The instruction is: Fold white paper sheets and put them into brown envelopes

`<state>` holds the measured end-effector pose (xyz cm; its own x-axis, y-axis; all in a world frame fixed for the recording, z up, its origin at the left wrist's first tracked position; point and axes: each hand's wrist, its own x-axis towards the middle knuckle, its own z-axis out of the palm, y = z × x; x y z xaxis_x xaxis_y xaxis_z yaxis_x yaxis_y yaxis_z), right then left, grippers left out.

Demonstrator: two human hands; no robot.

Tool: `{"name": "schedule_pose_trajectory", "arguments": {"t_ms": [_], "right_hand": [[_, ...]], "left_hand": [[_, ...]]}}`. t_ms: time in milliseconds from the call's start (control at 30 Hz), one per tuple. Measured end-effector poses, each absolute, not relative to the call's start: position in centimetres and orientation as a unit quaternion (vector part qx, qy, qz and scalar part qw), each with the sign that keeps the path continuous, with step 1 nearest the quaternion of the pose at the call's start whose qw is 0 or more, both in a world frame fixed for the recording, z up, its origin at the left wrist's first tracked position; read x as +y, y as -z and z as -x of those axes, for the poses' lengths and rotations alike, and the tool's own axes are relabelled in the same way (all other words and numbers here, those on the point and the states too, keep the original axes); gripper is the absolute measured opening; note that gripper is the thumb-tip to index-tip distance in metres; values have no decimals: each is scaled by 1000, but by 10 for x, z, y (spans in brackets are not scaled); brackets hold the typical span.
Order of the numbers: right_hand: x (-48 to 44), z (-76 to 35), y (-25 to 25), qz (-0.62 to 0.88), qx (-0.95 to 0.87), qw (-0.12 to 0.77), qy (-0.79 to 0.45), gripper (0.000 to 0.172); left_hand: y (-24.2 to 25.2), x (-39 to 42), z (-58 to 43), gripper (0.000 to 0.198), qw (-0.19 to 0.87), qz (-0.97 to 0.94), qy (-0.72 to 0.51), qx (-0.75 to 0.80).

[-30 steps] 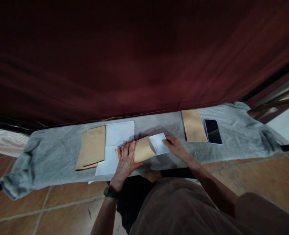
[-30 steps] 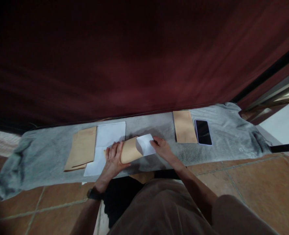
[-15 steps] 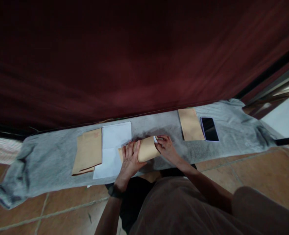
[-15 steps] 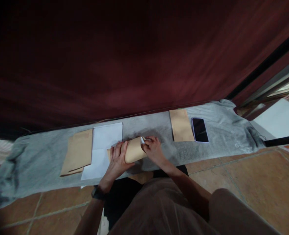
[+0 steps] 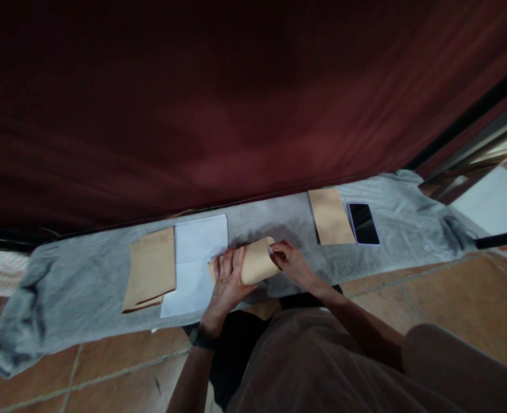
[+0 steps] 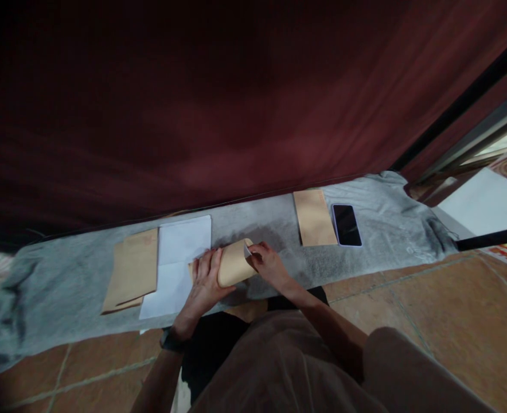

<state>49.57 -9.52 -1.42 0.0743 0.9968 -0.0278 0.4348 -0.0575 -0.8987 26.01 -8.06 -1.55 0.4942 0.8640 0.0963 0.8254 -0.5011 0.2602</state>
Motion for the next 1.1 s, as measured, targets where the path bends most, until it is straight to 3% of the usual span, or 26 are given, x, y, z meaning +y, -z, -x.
{"name": "schedule_pose_trajectory", "arguments": {"t_ms": [133,367,433,600,700,800,933,1100], "right_hand": [[-98,-495,14,627,-547,404,-380,34],[-97,-496,21,631,-497,423,-419,67],[-94,-496,23,648,-486,407,-423,64],[-93,-498,23,625,-436,422,-490,29],[-96,-498,25,607,-355,464,-539,21],[-100,-493,31,604,-286,503,-547,25],[-107,-482,39,608,-267,517,-539,30],[-114,-481,44,602,-283,511,-545,28]], "left_hand": [[12,-80,-262,120,91,-862,-114,485],[13,-77,-261,117,75,-873,-122,466],[13,-75,-260,114,71,-877,-119,460],[10,-78,-262,99,95,-848,-138,503],[16,-88,-274,89,192,-744,-270,581],[25,-104,-295,81,399,-514,-405,643],[34,-116,-328,60,683,-229,-409,561],[36,-114,-349,41,708,-187,-431,527]]}}
